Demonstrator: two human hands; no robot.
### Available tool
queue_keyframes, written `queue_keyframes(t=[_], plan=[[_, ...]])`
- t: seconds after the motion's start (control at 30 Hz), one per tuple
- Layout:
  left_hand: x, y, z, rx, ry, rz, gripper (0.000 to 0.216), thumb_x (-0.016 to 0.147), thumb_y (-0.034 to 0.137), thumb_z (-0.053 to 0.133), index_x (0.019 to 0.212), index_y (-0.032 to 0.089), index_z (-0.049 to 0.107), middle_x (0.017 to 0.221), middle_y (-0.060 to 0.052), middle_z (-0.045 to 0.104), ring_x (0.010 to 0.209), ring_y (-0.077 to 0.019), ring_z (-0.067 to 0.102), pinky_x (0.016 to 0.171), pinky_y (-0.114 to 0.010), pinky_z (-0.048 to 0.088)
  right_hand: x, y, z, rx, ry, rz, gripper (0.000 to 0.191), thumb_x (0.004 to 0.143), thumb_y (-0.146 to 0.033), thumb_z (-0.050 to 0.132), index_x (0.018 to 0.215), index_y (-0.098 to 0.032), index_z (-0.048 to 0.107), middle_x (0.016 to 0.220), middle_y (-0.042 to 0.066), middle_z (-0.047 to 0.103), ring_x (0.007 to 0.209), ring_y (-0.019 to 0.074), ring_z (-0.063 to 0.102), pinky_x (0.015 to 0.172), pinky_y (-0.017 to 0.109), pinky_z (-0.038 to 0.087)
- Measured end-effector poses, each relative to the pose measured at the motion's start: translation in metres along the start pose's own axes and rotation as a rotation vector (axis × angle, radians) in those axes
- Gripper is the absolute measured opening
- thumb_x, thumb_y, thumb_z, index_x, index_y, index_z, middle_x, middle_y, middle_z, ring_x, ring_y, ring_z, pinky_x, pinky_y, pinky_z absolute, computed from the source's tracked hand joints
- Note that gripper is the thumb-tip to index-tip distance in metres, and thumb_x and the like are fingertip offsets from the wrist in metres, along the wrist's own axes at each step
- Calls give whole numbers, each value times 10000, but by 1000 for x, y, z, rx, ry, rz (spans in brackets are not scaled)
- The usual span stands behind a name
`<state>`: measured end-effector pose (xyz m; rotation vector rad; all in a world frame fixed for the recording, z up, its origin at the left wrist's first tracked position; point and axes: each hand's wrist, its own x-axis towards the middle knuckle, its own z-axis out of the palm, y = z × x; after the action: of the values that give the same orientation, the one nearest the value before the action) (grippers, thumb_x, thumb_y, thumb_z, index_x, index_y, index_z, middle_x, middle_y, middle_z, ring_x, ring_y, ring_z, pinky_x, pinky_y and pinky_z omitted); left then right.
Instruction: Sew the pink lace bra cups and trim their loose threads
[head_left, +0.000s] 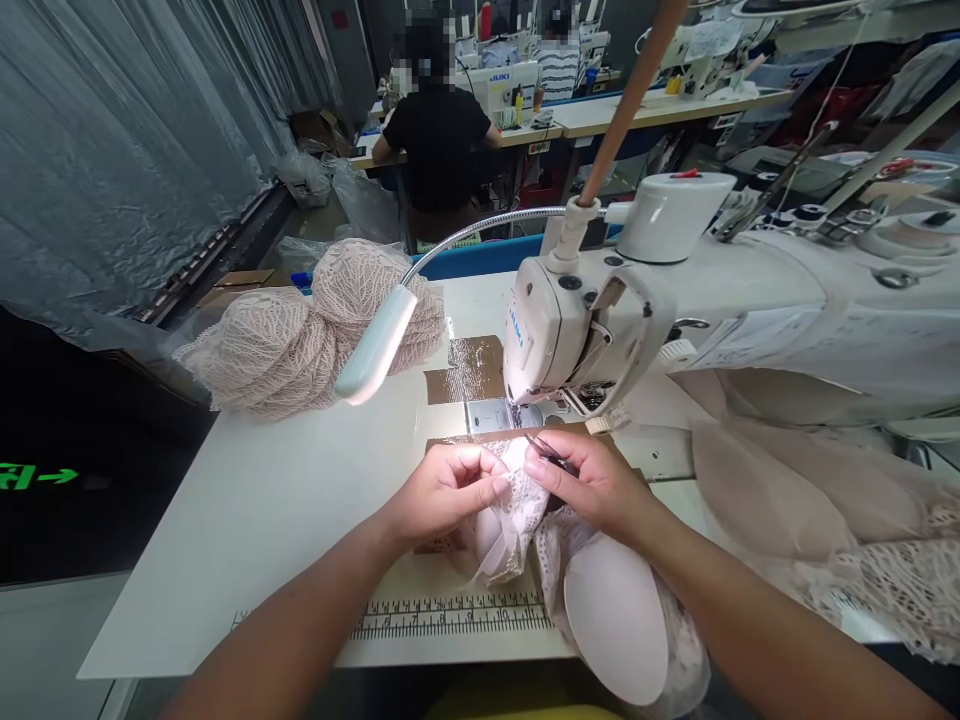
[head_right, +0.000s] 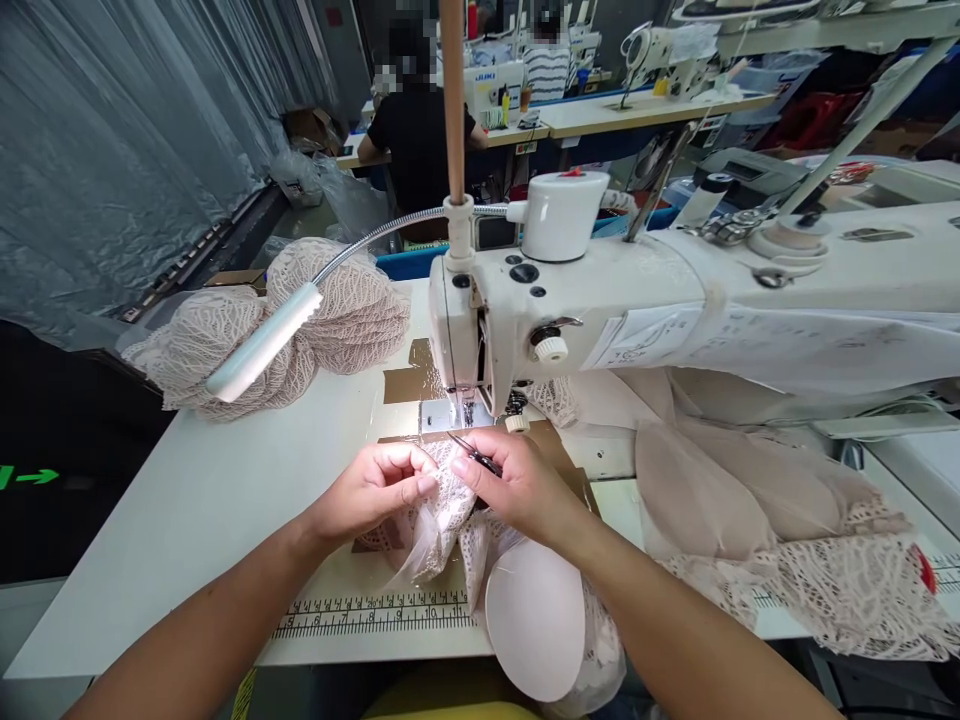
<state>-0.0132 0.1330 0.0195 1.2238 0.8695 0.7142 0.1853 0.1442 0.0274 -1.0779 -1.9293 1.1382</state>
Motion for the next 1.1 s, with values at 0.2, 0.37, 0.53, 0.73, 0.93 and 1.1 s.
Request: queue_keyframes(t=[0.2,0.37,0.53,0.73,0.93,1.1], plan=[[-1,1,-1,25,-2,27,232,810,323,629,749,105,579,682,-2,513,625,-85,438,585,-215,360,-2,0,1,-27,15,16,294,862,-314,492,620,-193,376,594,-45,379,564,97,361,512,229,284],[-1,-1,-3,6,-17,14,231,801,322,642,764,110,559,679,9,481,613,-75,409,571,-209,336,-1,1,2,-54,43,0,296,861,-327,497,619,-190,393,595,-43,384,573,99,373,530,232,302],[0,-4,-3,-75,-42,14,244,761,300,685,765,121,521,713,5,495,643,-83,438,602,-216,358,0,0,3,-80,53,13,292,856,-346,494,619,-187,427,589,-39,394,577,105,385,541,237,310],[1,-3,-2,-141,-59,4,260,728,293,721,814,123,545,735,-4,522,672,-96,485,638,-221,397,0,1,4,-81,48,7,273,855,-338,490,631,-186,457,591,-36,420,581,107,403,553,238,324],[1,-3,-1,-50,-43,-16,244,773,334,670,773,97,609,673,-12,525,624,-92,463,600,-218,388,2,-1,5,-91,52,-25,271,848,-334,497,621,-190,461,580,-34,425,580,113,407,557,243,330],[0,-1,-2,28,-24,-21,282,808,374,619,753,98,617,652,-15,550,597,-92,475,579,-210,388,2,-1,6,-99,46,-21,298,856,-345,475,607,-195,412,577,-37,391,575,112,384,549,244,319]])
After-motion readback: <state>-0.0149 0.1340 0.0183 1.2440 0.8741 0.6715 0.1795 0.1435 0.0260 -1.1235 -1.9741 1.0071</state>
